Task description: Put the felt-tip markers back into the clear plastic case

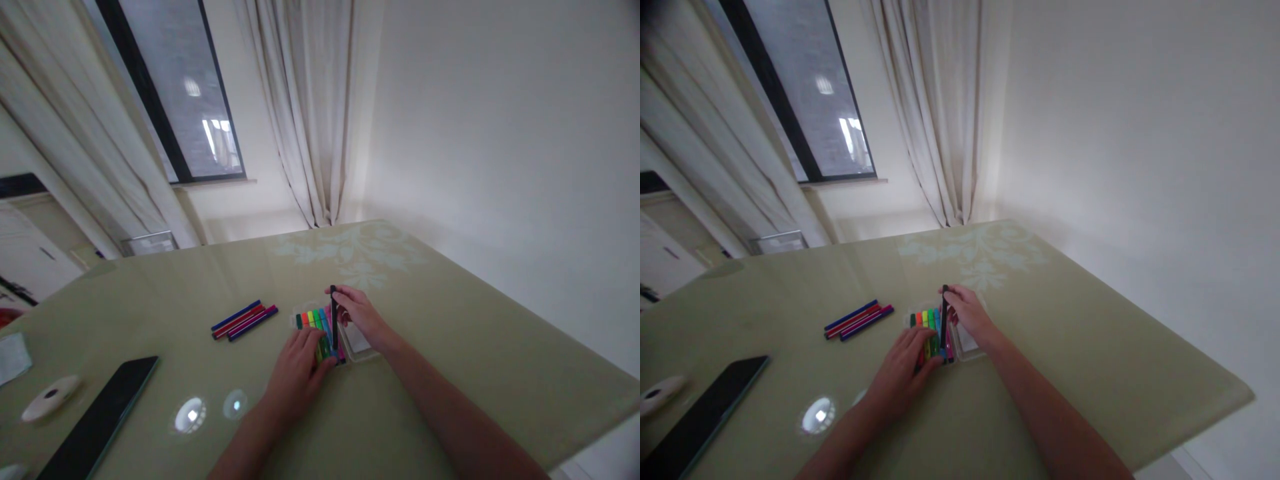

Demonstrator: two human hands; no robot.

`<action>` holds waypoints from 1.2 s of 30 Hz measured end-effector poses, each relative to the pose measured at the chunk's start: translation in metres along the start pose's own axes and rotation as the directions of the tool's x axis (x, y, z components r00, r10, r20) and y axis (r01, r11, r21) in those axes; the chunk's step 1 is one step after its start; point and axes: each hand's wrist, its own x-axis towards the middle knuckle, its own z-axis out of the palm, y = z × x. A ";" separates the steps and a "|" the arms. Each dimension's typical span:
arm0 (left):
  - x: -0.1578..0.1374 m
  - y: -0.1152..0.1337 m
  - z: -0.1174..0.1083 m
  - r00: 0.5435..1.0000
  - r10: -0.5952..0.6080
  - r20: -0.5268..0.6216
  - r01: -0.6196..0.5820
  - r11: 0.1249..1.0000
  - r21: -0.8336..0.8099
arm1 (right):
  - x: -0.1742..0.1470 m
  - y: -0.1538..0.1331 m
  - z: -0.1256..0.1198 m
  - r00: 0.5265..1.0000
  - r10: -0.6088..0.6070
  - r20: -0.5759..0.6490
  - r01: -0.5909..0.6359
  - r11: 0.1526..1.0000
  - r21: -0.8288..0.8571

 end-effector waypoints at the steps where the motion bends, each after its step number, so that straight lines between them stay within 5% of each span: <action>1: -0.001 0.000 0.001 0.999 0.037 0.011 -0.038 0.997 0.074 | 0.002 0.001 -0.004 1.000 -0.002 -0.024 0.002 1.000 -0.022; 10: 0.000 -0.005 -0.008 1.000 -0.008 -0.021 0.015 0.932 0.363 | 0.003 0.006 -0.019 1.000 0.017 -0.012 -0.019 0.963 -0.270; 17: -0.004 0.000 -0.004 0.987 0.141 0.080 -0.160 0.920 0.357 | -0.001 0.010 -0.012 0.995 0.100 -0.028 -0.103 0.923 -0.370; 20: -0.003 0.002 -0.001 0.990 0.121 0.078 -0.141 0.917 0.372 | -0.002 0.012 -0.008 0.993 0.114 -0.041 -0.121 0.906 -0.406; 28: -0.002 0.009 0.003 0.992 0.103 0.079 -0.127 0.897 0.423 | -0.010 0.006 0.002 0.999 0.010 -0.035 -0.029 0.803 -0.595; 36: -0.003 0.012 0.005 0.991 0.106 0.079 -0.130 0.897 0.422 | -0.008 0.007 0.003 0.992 -0.126 0.006 0.082 0.612 -0.786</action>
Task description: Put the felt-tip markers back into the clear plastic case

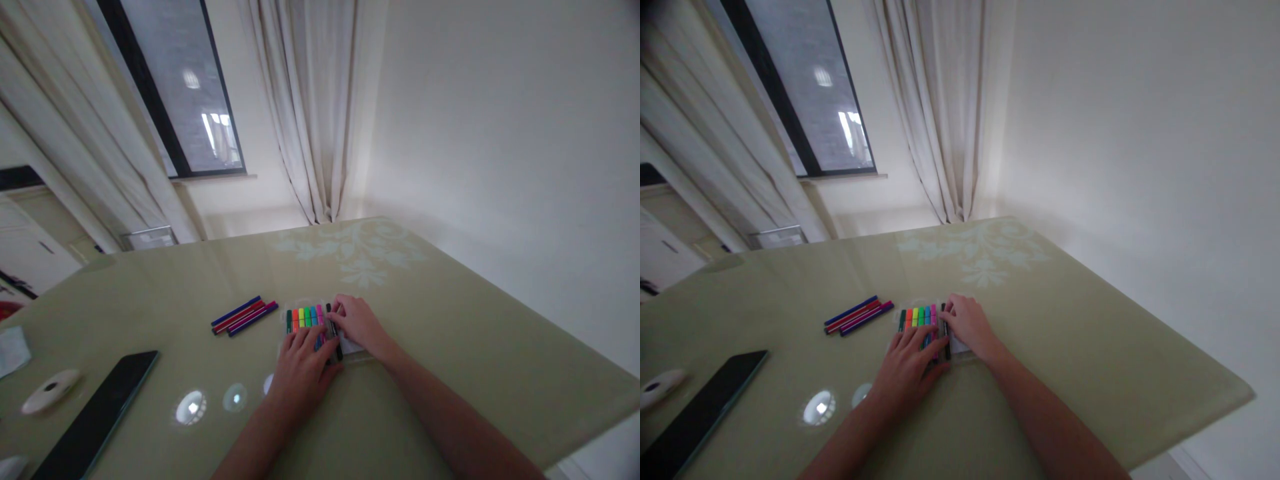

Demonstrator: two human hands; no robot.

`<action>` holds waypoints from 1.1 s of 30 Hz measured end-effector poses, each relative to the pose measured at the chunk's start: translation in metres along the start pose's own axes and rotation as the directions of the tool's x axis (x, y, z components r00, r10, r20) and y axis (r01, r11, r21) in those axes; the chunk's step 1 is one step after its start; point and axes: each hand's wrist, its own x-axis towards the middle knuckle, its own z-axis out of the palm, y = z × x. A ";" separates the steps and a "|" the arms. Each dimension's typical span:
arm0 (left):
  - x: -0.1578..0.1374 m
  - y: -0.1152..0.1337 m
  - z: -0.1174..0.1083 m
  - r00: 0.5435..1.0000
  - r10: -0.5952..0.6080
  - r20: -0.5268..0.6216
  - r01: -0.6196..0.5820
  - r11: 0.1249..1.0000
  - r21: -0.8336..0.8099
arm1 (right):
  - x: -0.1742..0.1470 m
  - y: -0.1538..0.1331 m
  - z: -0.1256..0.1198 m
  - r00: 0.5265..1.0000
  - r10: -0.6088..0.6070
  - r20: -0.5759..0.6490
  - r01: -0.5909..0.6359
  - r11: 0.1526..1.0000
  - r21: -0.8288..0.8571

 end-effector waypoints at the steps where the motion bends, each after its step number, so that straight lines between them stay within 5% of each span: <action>1: 0.000 0.001 0.000 1.000 0.001 -0.003 -0.001 1.000 -0.013 | 0.000 0.001 0.000 1.000 -0.005 -0.001 0.005 1.000 -0.012; 5: 0.003 -0.007 -0.005 0.999 -0.012 -0.045 0.004 0.985 -0.173 | 0.001 0.002 -0.002 1.000 -0.015 0.010 0.015 1.000 -0.025; 8: 0.005 -0.031 -0.013 0.972 -0.185 -0.142 0.147 0.959 -0.242 | 0.001 0.003 -0.005 1.000 -0.011 0.001 0.011 0.999 -0.037; 12: -0.003 -0.076 -0.022 0.847 -0.464 -0.259 0.487 0.873 0.027 | 0.001 0.003 -0.005 0.999 -0.027 -0.033 0.025 0.998 -0.055; 15: -0.011 -0.096 -0.024 0.807 -0.547 -0.221 0.585 0.793 0.173 | 0.002 0.002 -0.005 0.998 -0.039 -0.056 0.035 0.997 -0.071; 19: -0.010 -0.098 -0.021 0.810 -0.557 -0.181 0.579 0.808 0.107 | 0.001 0.000 -0.005 0.995 -0.052 -0.084 0.048 0.998 -0.048; 24: 0.006 -0.068 -0.020 0.804 -0.563 -0.191 0.460 0.792 -0.401 | -0.003 -0.007 -0.001 0.988 -0.148 -0.034 0.152 0.969 0.193; 27: 0.012 -0.040 -0.020 0.850 -0.511 -0.125 0.344 0.720 -0.603 | -0.006 -0.013 0.003 0.976 -0.209 0.060 0.166 0.894 0.415; 33: 0.010 -0.015 -0.021 0.876 -0.474 -0.086 0.290 0.662 -0.691 | -0.009 -0.022 0.006 0.970 -0.188 0.154 0.028 0.713 0.700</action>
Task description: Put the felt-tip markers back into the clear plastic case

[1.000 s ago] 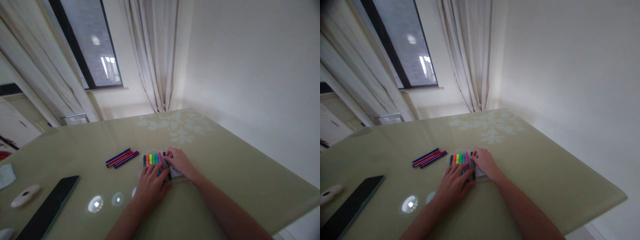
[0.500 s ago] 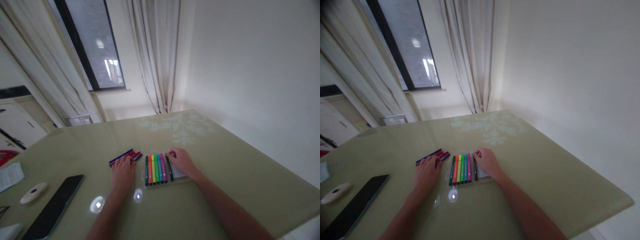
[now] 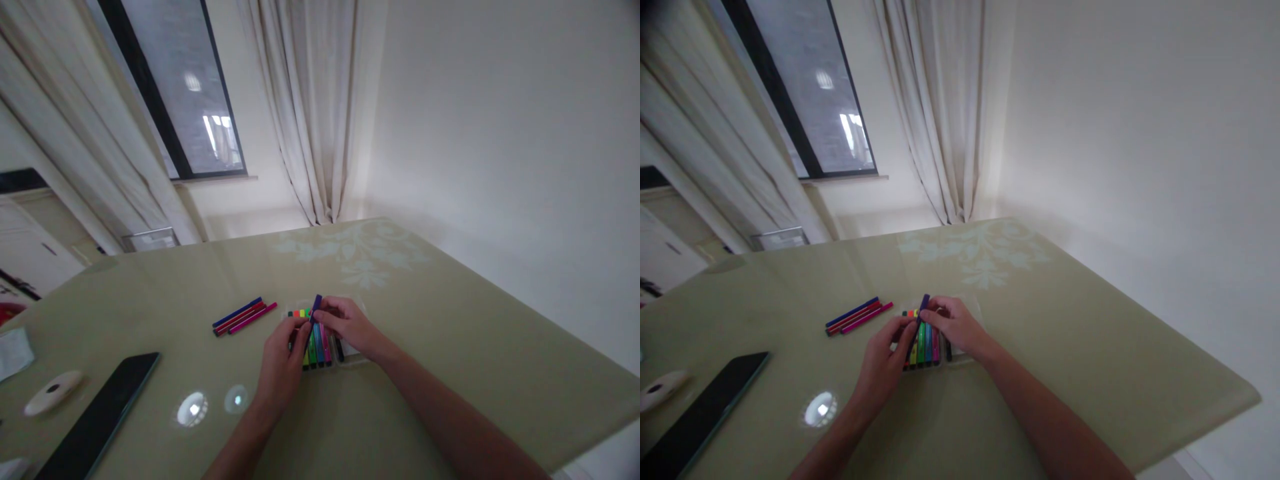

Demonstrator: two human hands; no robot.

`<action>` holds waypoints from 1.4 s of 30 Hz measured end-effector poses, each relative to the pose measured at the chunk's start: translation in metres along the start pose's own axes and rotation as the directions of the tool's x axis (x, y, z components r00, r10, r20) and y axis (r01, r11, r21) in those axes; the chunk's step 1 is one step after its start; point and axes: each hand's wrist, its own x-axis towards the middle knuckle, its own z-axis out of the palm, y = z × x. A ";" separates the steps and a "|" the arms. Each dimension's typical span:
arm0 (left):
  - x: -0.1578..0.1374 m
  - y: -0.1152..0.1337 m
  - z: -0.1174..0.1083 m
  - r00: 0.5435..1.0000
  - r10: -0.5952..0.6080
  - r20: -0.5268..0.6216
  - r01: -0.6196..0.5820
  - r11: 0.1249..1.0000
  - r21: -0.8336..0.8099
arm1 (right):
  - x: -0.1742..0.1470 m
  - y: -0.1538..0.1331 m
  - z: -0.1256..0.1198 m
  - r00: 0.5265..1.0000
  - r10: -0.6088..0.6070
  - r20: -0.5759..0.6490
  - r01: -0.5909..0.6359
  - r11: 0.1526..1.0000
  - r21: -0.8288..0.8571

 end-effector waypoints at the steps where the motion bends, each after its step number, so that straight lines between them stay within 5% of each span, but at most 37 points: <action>1: 0.000 -0.001 -0.001 1.000 0.008 0.008 -0.008 1.000 -0.007 | 0.001 -0.001 -0.001 1.000 0.020 -0.013 -0.019 0.999 0.029; 6: -0.004 -0.007 0.002 0.984 0.153 0.092 -0.170 0.963 0.210 | 0.006 -0.001 -0.023 0.991 0.090 -0.102 -0.085 0.995 0.055; 12: -0.019 -0.009 0.021 0.885 0.291 0.364 -0.452 0.726 0.519 | 0.010 0.009 -0.057 0.969 0.195 -0.152 -0.213 0.970 -0.118; 29: -0.021 -0.007 0.026 0.897 0.254 0.362 -0.436 0.637 0.636 | 0.004 0.018 -0.039 0.946 0.255 -0.200 -0.316 0.865 -0.390; 37: -0.018 -0.005 0.022 0.900 0.252 0.355 -0.421 0.706 0.569 | 0.005 0.017 -0.038 0.943 0.290 -0.163 -0.331 0.871 -0.364; 40: -0.004 -0.011 0.004 0.953 0.201 0.227 -0.295 0.790 0.537 | 0.004 0.014 -0.038 0.952 0.254 -0.171 -0.302 0.874 -0.380; 42: 0.006 -0.019 -0.013 0.989 0.131 0.062 -0.141 0.771 0.621 | 0.004 0.013 -0.038 0.958 0.213 -0.189 -0.275 0.865 -0.419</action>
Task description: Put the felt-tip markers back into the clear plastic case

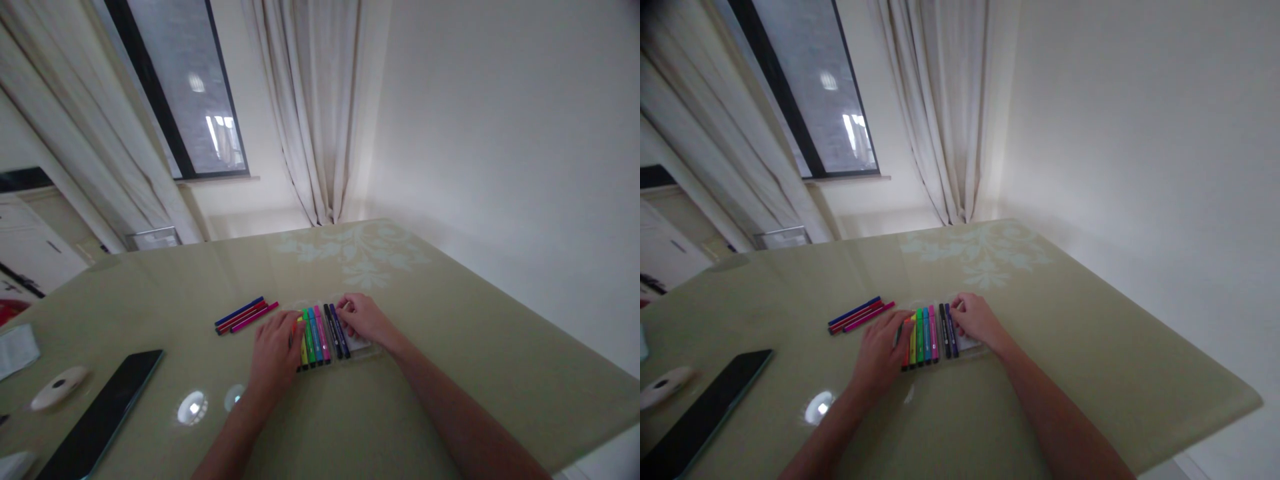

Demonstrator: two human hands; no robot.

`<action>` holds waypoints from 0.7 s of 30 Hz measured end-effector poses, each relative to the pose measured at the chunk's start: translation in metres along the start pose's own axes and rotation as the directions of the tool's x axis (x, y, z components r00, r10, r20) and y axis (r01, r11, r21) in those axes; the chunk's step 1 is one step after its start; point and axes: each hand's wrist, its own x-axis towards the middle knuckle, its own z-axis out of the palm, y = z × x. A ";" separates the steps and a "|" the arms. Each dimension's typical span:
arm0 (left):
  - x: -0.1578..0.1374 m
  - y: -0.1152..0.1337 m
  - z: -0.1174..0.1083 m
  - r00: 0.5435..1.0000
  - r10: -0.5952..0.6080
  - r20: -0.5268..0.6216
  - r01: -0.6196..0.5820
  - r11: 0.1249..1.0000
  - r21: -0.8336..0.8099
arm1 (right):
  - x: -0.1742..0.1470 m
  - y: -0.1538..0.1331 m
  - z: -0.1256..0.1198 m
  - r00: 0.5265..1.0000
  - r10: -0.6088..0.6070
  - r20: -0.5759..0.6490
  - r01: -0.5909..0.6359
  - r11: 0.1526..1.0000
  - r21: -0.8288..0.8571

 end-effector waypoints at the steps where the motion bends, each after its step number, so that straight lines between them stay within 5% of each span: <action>1: 0.003 -0.011 -0.004 0.995 -0.090 -0.052 0.094 0.992 0.083 | 0.000 0.000 0.000 1.000 -0.015 -0.016 0.015 1.000 -0.023; 5: 0.009 -0.046 -0.011 0.951 -0.288 -0.111 0.308 0.905 0.292 | 0.001 0.001 0.002 0.996 -0.069 -0.055 0.065 0.995 -0.076; 10: 0.010 -0.055 -0.009 0.949 -0.309 -0.061 0.312 0.895 0.318 | 0.001 -0.001 0.001 0.991 -0.105 -0.086 0.099 0.993 -0.067; 14: 0.011 -0.042 -0.005 0.964 -0.259 -0.067 0.264 0.960 0.097 | -0.001 -0.006 0.000 0.987 -0.104 -0.119 0.098 0.993 -0.061; 17: 0.009 -0.025 -0.003 0.983 -0.185 0.000 0.184 0.978 -0.096 | -0.002 -0.006 0.003 0.966 -0.218 -0.142 0.191 0.964 -0.183; 21: 0.003 -0.007 0.001 0.992 -0.123 0.016 0.124 0.977 -0.176 | -0.002 -0.005 0.008 0.938 -0.346 0.003 0.327 0.883 -0.337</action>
